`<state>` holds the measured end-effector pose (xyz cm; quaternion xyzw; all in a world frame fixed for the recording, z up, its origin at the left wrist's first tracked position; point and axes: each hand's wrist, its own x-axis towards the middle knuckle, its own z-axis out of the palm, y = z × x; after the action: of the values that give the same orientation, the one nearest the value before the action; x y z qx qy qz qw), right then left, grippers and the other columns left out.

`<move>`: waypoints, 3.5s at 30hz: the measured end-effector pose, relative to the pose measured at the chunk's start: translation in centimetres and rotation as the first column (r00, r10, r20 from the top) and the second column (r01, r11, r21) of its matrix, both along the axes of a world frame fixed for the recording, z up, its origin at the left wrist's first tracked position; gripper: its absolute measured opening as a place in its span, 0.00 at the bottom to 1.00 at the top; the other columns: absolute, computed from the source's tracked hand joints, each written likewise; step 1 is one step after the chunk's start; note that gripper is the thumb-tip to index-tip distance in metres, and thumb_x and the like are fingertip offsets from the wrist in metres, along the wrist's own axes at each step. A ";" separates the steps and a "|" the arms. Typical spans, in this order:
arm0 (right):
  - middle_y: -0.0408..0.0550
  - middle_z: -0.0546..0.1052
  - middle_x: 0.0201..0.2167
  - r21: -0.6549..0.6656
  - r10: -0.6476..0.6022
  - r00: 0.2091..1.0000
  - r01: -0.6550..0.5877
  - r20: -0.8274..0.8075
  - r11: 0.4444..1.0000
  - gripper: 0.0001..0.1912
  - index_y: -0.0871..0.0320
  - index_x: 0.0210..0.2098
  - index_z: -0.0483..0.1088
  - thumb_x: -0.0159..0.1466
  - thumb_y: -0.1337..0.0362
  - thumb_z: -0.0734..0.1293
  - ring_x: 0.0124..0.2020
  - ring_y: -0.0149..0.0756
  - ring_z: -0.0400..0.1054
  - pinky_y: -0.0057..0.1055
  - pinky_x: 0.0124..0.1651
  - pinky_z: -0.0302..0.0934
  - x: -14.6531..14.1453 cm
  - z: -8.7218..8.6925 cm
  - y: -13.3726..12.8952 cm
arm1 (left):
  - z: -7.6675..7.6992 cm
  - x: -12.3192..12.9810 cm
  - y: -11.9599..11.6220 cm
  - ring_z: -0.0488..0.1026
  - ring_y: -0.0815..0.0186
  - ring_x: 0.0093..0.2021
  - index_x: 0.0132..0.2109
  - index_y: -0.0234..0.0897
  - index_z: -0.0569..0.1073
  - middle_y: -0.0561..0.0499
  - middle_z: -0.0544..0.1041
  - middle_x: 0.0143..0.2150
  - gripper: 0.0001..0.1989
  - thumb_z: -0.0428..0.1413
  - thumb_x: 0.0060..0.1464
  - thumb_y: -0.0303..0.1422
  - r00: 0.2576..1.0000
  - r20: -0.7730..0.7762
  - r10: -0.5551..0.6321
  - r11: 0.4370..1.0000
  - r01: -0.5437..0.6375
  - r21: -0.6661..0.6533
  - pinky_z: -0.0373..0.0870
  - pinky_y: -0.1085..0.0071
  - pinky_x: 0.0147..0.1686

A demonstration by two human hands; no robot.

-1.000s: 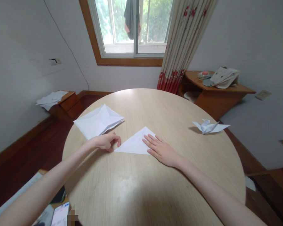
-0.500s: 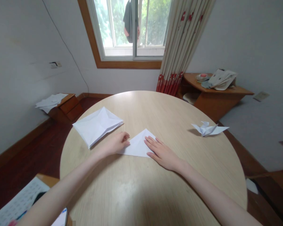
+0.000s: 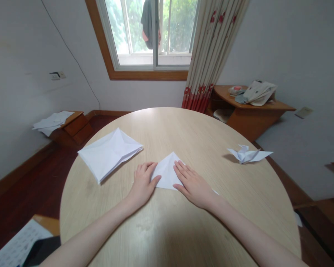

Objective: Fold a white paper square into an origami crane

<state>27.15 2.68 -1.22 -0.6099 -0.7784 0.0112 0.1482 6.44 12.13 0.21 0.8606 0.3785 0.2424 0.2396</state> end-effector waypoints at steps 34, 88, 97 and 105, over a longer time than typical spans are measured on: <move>0.51 0.64 0.62 -0.109 -0.018 0.779 -0.064 -0.627 0.992 0.33 0.52 0.57 0.69 0.67 0.41 0.48 0.66 0.46 0.51 0.55 0.67 0.42 3.8 4.7 -1.9 | 1.8 -1.0 0.2 0.71 0.62 0.46 0.39 0.39 0.73 0.48 0.77 0.42 0.08 0.50 0.60 0.26 0.947 0.268 -0.178 0.978 0.139 0.157 0.64 0.64 0.50; 0.65 0.32 0.69 -0.467 0.059 0.998 -0.052 0.002 0.883 0.64 0.67 0.68 0.31 0.51 0.34 0.65 0.69 0.55 0.20 0.58 0.67 0.25 0.3 2.8 -3.8 | 0.9 -0.4 -1.1 0.74 0.58 0.47 0.48 0.31 0.71 0.41 0.76 0.46 0.15 0.47 0.65 0.37 0.753 -0.357 -0.553 0.623 0.658 0.423 0.72 0.62 0.46; 0.62 0.31 0.70 -0.550 0.068 0.994 -0.104 -0.086 0.829 0.65 0.58 0.69 0.32 0.47 0.41 0.73 0.68 0.58 0.17 0.61 0.65 0.24 0.6 4.1 -3.8 | 1.0 -0.3 -1.7 0.75 0.61 0.45 0.44 0.31 0.69 0.42 0.78 0.44 0.12 0.41 0.65 0.24 0.780 -0.378 -0.499 0.616 0.626 0.478 0.74 0.68 0.39; 0.49 0.47 0.69 -0.576 0.095 0.947 -0.266 -0.308 0.773 0.34 0.48 0.65 0.55 0.61 0.58 0.67 0.69 0.48 0.34 0.53 0.67 0.39 3.7 7.6 -4.1 | 1.1 -0.4 -1.8 0.76 0.65 0.40 0.43 0.36 0.70 0.47 0.77 0.37 0.11 0.43 0.66 0.29 0.849 -0.234 -0.473 0.769 0.528 0.361 0.72 0.72 0.36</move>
<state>30.81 -1.37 6.37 -0.5396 -0.7616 0.3562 0.0430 6.01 10.29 1.28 0.9746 0.0902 0.1873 0.0835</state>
